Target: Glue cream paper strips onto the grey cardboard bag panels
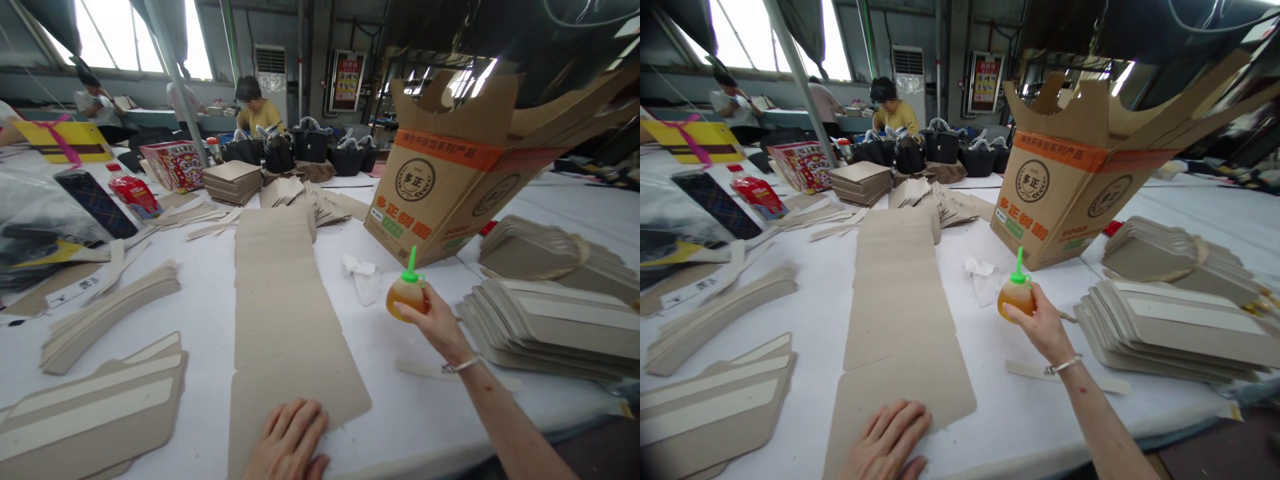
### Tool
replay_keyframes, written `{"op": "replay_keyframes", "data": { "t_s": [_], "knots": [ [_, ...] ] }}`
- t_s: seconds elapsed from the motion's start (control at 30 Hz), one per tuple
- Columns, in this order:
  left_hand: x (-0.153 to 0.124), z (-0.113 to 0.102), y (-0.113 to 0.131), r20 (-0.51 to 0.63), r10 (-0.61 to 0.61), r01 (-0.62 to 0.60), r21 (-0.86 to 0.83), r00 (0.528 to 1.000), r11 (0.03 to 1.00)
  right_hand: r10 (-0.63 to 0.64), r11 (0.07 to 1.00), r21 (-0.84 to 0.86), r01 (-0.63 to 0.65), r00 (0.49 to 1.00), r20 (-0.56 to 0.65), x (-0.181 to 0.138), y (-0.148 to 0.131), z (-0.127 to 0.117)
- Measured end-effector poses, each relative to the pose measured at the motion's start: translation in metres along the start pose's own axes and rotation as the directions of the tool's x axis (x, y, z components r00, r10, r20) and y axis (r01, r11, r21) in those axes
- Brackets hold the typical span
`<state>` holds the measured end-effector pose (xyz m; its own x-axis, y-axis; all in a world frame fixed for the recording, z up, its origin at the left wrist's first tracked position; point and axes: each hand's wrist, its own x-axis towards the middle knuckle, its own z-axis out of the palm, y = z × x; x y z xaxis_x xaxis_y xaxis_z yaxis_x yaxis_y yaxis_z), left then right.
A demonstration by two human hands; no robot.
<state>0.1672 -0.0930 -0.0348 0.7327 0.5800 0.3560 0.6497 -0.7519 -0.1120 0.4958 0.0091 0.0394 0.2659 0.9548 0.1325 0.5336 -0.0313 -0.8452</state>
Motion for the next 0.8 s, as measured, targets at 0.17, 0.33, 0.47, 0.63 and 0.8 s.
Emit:
{"op": "replay_keyframes", "data": {
  "t_s": [0.17, 0.33, 0.47, 0.63, 0.8],
  "knots": [
    [0.001, -0.001, 0.001, 0.006, -0.011, 0.011, 0.021, 1.0, 1.0, 0.105, 0.815, 0.561, -0.145, 0.989, 0.103, -0.045, -0.023, -0.023],
    [0.0, -0.002, 0.002, 0.006, -0.016, 0.016, 0.011, 1.0, 1.0, 0.416, 0.511, 0.826, -0.237, 0.909, 0.003, -0.088, -0.008, -0.011],
    [0.0, -0.003, 0.002, -0.001, -0.016, 0.016, 0.016, 1.0, 1.0, 0.345, 0.591, 0.762, -0.265, 0.937, 0.059, -0.103, -0.004, -0.012],
    [0.003, -0.006, 0.002, -0.073, -0.04, 0.04, -0.001, 0.997, 0.999, 0.472, 0.407, 0.887, -0.219, 0.882, 0.001, -0.105, -0.015, -0.007],
    [0.006, -0.008, 0.001, -0.193, -0.082, 0.073, -0.052, 0.978, 0.996, 0.367, 0.404, 0.848, -0.343, 0.91, 0.193, -0.117, -0.022, 0.018]
  ]
}}
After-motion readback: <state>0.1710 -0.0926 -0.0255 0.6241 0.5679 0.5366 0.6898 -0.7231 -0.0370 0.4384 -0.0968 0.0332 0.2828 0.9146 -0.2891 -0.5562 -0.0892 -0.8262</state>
